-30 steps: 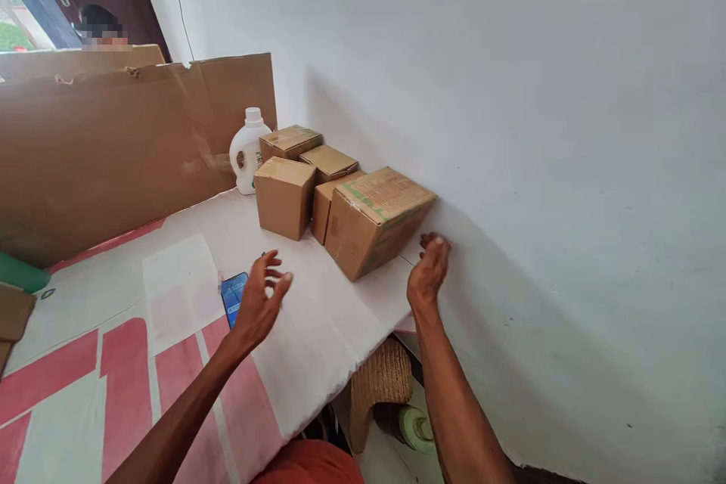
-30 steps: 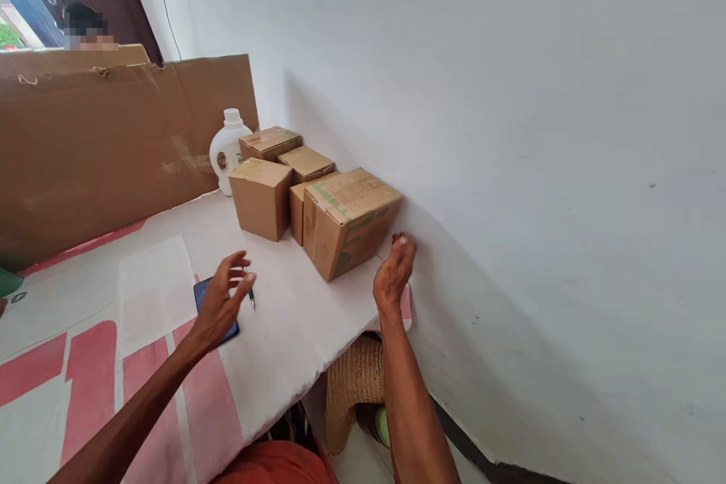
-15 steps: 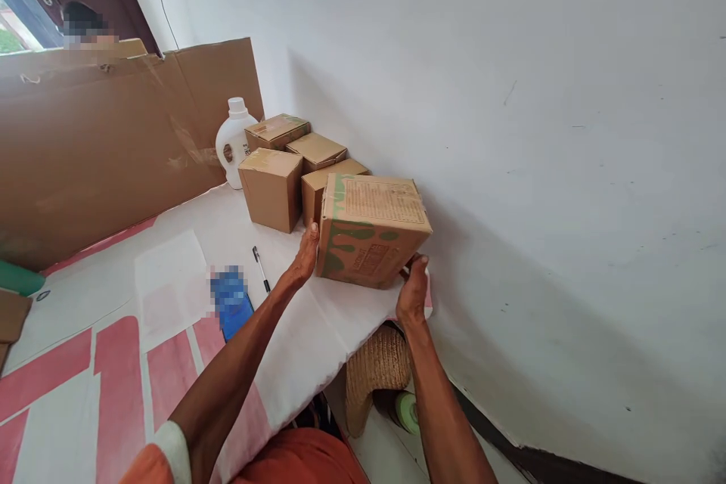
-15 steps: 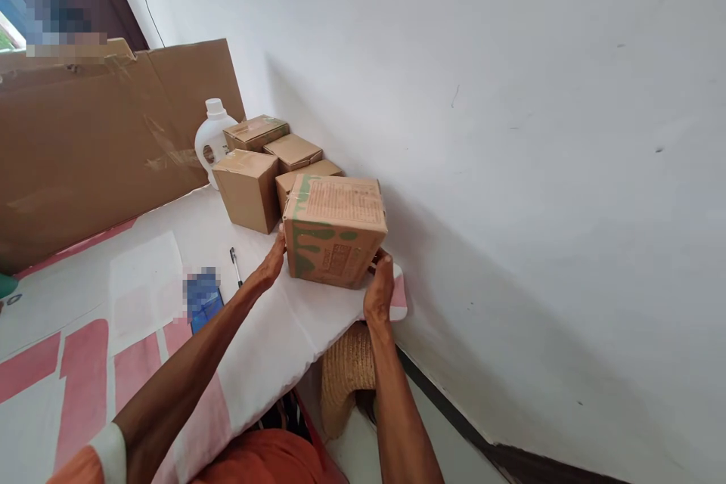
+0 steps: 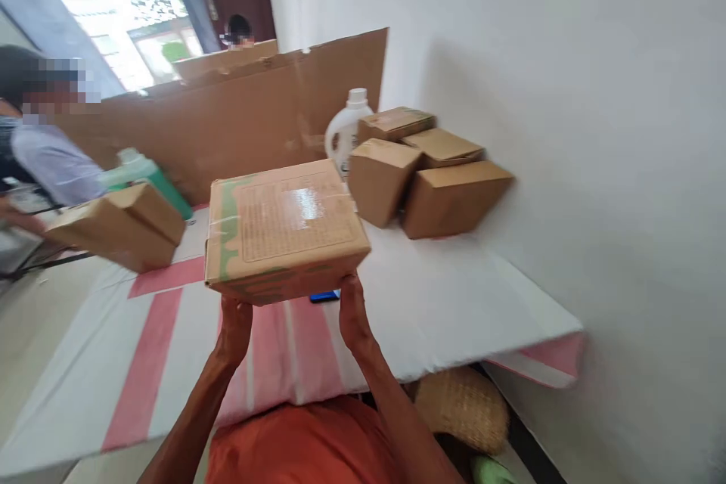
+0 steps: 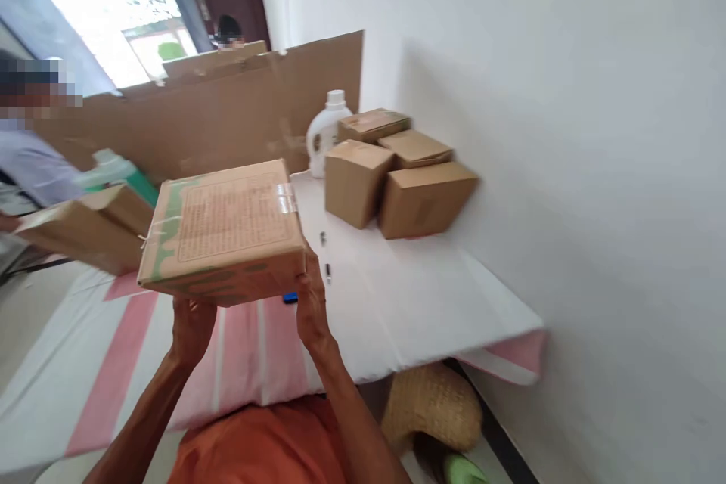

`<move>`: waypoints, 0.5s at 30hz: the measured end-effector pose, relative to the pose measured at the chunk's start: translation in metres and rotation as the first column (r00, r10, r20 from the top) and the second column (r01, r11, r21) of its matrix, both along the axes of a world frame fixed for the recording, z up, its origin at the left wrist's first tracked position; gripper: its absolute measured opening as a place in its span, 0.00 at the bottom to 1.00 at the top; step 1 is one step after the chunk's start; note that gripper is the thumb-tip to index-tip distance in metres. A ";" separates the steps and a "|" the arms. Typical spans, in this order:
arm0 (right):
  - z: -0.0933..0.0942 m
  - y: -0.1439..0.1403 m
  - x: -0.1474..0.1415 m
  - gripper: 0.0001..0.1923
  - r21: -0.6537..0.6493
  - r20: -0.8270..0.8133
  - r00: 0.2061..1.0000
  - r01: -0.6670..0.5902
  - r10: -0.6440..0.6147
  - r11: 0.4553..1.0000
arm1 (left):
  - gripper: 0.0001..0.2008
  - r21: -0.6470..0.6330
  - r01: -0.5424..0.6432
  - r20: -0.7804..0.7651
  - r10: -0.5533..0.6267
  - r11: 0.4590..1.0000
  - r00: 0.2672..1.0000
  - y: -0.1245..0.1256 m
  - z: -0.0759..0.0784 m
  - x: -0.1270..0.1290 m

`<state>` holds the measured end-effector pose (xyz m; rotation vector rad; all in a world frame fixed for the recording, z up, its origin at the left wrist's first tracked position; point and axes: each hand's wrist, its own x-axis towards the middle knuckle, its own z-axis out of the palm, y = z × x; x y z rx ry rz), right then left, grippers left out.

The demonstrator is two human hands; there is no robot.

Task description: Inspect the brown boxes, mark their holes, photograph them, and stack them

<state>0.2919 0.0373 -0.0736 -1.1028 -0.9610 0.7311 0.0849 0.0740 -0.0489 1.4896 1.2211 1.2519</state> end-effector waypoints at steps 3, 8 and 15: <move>0.001 0.028 -0.055 0.41 0.040 0.005 0.961 -0.276 0.276 0.960 | 0.45 -0.012 -0.185 0.031 0.185 0.983 0.982 -0.027 -0.008 -0.049; -0.027 0.055 -0.092 0.39 -0.037 0.088 0.872 -0.480 0.482 0.876 | 0.45 -0.147 -0.298 0.106 0.315 0.943 0.943 -0.057 -0.044 -0.083; -0.057 0.029 -0.085 0.39 -0.175 0.145 0.902 -0.382 0.408 0.907 | 0.44 -0.075 -0.354 0.039 0.357 0.932 0.933 -0.027 -0.057 -0.123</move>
